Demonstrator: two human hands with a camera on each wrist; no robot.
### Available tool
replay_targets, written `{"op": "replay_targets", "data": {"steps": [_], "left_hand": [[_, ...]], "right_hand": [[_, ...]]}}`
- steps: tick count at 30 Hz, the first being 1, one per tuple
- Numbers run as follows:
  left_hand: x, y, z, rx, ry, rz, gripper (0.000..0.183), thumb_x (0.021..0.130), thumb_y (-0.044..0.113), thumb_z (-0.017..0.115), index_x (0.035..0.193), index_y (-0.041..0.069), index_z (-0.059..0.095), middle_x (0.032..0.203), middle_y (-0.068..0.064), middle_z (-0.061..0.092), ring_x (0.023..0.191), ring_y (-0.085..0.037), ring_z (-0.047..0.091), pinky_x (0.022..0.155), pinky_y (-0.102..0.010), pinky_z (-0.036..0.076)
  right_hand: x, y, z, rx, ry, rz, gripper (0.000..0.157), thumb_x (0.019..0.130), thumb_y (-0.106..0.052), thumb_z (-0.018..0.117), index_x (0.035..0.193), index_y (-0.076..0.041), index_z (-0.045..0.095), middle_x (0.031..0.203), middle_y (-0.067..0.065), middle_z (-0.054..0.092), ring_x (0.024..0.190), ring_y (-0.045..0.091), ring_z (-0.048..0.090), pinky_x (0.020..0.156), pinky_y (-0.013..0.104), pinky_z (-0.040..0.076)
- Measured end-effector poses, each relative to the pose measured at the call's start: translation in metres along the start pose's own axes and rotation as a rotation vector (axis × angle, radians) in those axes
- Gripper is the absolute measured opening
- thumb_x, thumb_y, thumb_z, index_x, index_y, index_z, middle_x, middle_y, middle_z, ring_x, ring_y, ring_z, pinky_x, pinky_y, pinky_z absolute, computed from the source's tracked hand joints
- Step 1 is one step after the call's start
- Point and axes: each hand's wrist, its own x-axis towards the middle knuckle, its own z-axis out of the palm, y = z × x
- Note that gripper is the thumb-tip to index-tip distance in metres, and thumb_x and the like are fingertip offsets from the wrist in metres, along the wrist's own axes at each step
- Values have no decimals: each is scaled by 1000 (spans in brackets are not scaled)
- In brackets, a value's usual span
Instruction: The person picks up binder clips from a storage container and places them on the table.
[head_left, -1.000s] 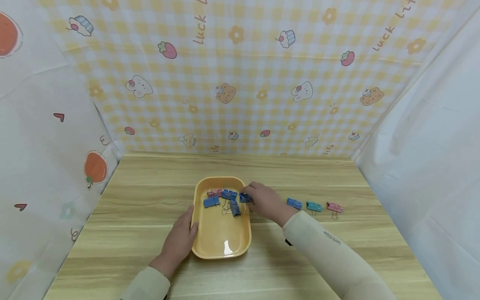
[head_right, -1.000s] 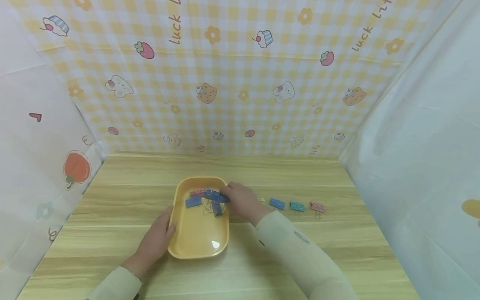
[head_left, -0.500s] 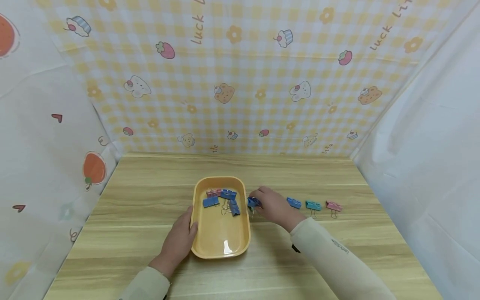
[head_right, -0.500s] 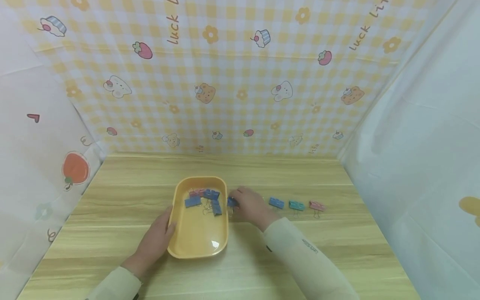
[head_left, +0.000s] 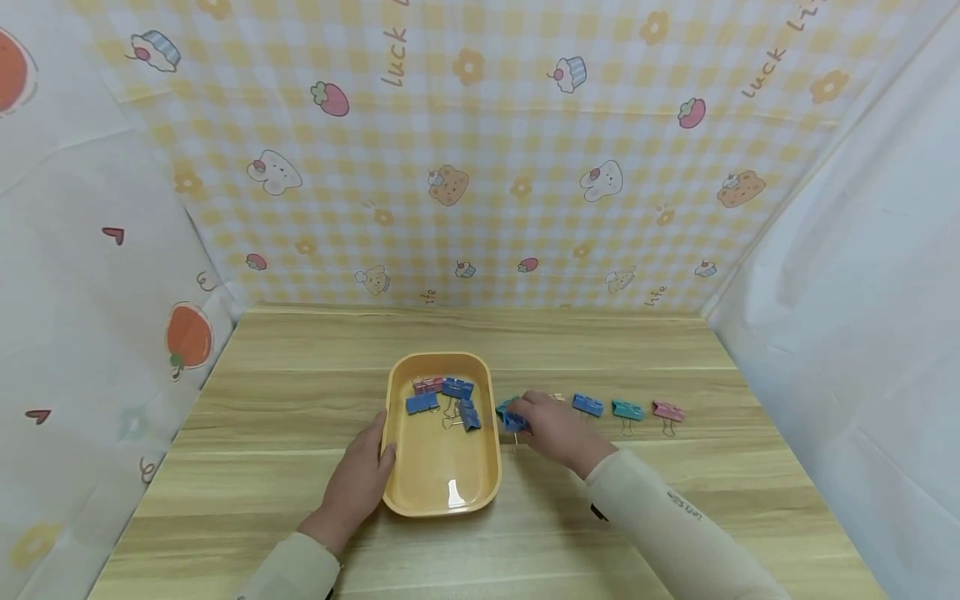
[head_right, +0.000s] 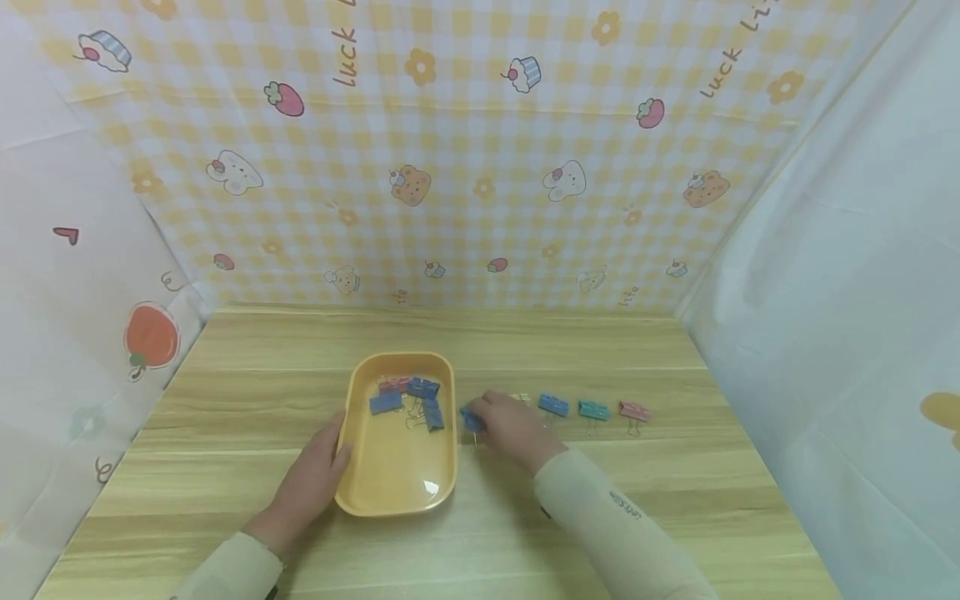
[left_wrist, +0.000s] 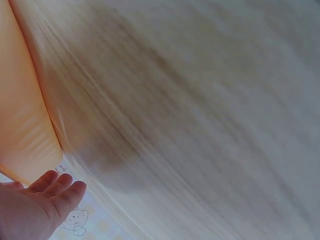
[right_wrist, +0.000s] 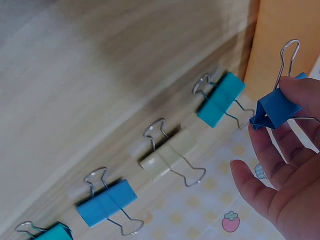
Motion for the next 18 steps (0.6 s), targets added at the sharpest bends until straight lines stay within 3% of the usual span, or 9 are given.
{"op": "replay_targets", "data": {"steps": [10, 18], "left_hand": [[0, 0, -1, 2, -3, 6, 60, 103, 21, 41, 152, -3, 17, 151, -26, 31, 140, -42, 29, 113, -54, 25], [-1, 1, -1, 3, -4, 8, 60, 103, 21, 41, 152, -3, 17, 151, -26, 31, 140, -42, 28, 113, -55, 25]], "right_hand": [[-4, 0, 14, -32, -51, -29, 31, 85, -9, 72, 116, -12, 67, 109, 3, 64, 97, 19, 63, 79, 32, 56], [-6, 1, 22, -82, -76, -15, 29, 85, -11, 74, 113, -16, 68, 101, 0, 63, 85, 13, 62, 67, 27, 55]]}}
